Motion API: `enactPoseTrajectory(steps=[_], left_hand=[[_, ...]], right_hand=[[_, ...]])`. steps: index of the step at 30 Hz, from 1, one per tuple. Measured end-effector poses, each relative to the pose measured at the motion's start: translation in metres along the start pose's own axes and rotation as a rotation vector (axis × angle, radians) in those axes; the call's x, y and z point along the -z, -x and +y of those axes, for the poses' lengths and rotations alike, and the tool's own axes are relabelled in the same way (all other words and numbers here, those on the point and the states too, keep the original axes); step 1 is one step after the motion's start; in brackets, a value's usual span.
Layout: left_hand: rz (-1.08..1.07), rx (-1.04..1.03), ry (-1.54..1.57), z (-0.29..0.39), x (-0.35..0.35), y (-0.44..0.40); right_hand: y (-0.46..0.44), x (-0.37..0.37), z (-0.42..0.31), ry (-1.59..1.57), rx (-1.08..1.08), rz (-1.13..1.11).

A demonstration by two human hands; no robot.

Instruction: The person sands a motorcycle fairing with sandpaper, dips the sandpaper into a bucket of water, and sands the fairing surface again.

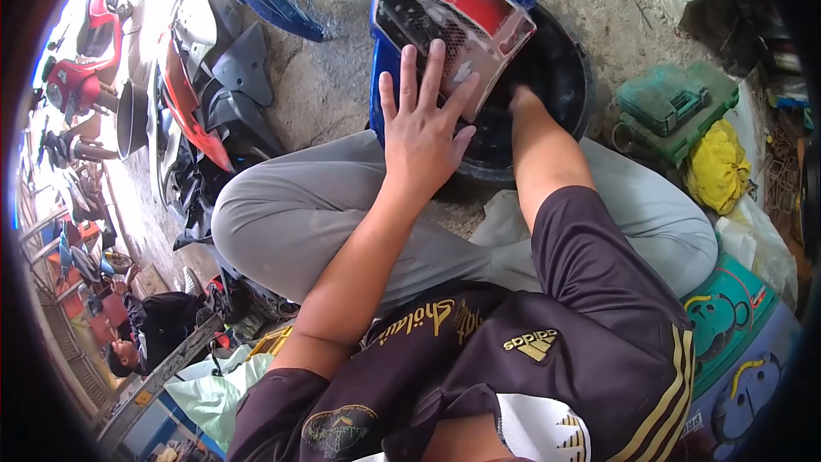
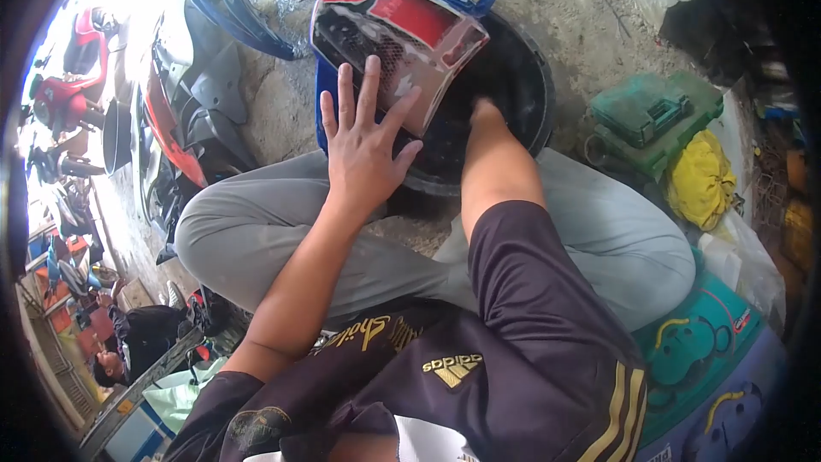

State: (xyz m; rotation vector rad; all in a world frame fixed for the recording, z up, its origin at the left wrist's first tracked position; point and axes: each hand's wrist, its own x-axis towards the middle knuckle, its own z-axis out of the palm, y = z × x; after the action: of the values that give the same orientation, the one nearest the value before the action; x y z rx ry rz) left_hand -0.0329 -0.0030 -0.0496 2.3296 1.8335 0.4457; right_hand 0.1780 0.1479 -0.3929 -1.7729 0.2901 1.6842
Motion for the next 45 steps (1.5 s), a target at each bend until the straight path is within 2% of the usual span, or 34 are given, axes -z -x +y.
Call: enactPoseTrajectory(steps=[7, 9, 12, 13, 14, 16, 19, 22, 25, 28, 31, 34, 37, 40, 43, 45], left_hand=[[-0.017, -0.028, -0.056, 0.003, -0.006, 0.000], [-0.013, -0.032, -0.060, 0.004, -0.008, -0.001], [0.006, -0.039, -0.065, 0.004, -0.008, 0.000], [0.010, -0.043, -0.071, 0.003, -0.008, 0.000], [0.015, -0.051, -0.078, 0.002, -0.009, 0.001], [0.026, -0.057, -0.090, 0.000, -0.013, 0.002], [0.045, -0.061, -0.092, -0.001, -0.014, 0.002], [0.066, -0.069, -0.087, 0.001, -0.014, 0.002], [0.052, -0.060, -0.093, 0.001, -0.012, 0.001], [0.026, -0.057, -0.111, 0.000, -0.013, 0.001], [0.011, -0.057, -0.125, 0.002, -0.011, 0.002], [0.011, -0.054, -0.124, 0.002, -0.011, 0.002], [0.011, -0.055, -0.123, 0.001, -0.012, 0.001], [0.012, -0.054, -0.122, 0.002, -0.013, 0.002], [0.014, -0.052, -0.119, 0.002, -0.012, 0.001], [0.010, -0.053, -0.119, 0.002, -0.012, 0.002]], right_hand=[[0.051, 0.008, -0.042, -0.137, -0.057, -0.213], [0.101, 0.019, -0.056, -0.067, -0.002, -0.353], [0.173, 0.031, -0.080, 0.310, 0.147, -0.388], [0.194, 0.035, -0.090, 0.254, 0.157, -0.368], [0.198, 0.037, -0.102, 0.333, 0.147, -0.394], [0.251, 0.033, -0.121, 0.468, 0.279, -0.410], [0.313, 0.010, -0.138, 0.492, 0.415, -0.565], [0.324, -0.030, -0.159, 0.684, 0.578, -0.644], [0.293, -0.061, -0.165, 0.752, 0.754, -0.575], [0.309, -0.064, -0.166, 1.104, 0.960, -0.384], [0.317, -0.062, -0.157, 1.029, 1.066, -0.298], [0.308, -0.054, -0.154, 0.881, 1.147, -0.399], [0.300, -0.053, -0.151, 0.853, 1.125, -0.289], [0.297, -0.032, -0.144, 0.779, 1.098, -0.423], [0.280, -0.010, -0.118, 0.563, 1.164, -0.564], [0.268, 0.009, -0.100, 0.473, 1.109, -0.564]])
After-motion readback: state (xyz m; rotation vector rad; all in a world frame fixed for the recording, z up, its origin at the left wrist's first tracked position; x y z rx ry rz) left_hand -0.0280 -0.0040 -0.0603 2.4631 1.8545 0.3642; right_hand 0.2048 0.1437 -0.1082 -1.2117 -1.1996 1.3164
